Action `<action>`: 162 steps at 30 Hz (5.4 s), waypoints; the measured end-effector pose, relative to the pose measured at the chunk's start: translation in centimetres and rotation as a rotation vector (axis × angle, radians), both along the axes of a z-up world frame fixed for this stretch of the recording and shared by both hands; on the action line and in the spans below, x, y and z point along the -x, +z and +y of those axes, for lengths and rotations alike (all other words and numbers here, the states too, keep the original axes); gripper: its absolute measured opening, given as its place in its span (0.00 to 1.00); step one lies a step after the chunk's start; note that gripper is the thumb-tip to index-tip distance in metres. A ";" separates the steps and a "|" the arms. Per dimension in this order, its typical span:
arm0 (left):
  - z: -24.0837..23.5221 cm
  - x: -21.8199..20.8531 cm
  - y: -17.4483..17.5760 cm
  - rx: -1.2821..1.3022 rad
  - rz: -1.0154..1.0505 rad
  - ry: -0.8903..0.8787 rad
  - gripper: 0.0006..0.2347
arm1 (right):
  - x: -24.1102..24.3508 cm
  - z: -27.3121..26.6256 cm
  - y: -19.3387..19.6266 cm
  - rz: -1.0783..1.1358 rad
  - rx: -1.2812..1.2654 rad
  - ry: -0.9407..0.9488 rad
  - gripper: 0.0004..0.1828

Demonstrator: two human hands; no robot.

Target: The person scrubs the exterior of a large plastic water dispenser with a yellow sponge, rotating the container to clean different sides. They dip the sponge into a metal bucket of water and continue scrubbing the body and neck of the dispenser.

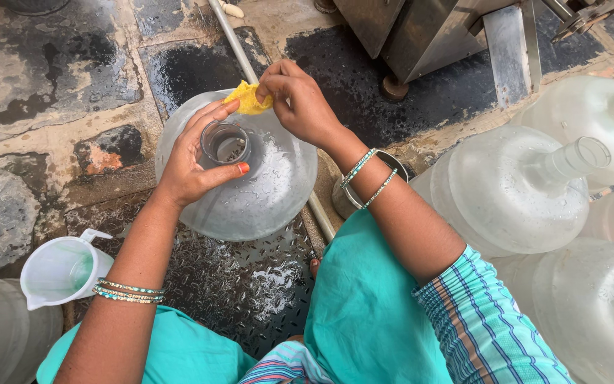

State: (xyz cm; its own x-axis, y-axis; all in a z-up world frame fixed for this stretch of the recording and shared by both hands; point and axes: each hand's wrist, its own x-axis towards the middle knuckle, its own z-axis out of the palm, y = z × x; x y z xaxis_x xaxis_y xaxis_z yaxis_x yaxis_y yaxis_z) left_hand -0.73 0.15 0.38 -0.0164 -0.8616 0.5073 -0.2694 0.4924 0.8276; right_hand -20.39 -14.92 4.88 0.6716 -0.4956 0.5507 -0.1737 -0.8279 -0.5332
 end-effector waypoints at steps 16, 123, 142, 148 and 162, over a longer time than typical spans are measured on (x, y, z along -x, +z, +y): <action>-0.2 0.2 -0.6 0.024 0.001 -0.024 0.37 | 0.3 0.0 -1.0 0.145 0.175 -0.050 0.17; 5.2 -7.0 4.3 0.008 -0.304 0.289 0.19 | -1.9 6.7 -1.1 0.543 0.414 0.279 0.34; 3.3 -0.5 3.2 0.110 -0.421 0.567 0.22 | -0.8 9.3 -2.5 0.452 0.459 0.034 0.36; 3.3 1.2 2.4 0.226 -0.474 0.651 0.25 | 0.3 13.0 -5.1 0.661 0.696 -0.027 0.55; 0.1 3.2 4.6 0.149 -0.460 0.272 0.23 | -8.7 12.5 -7.6 0.439 0.658 0.036 0.39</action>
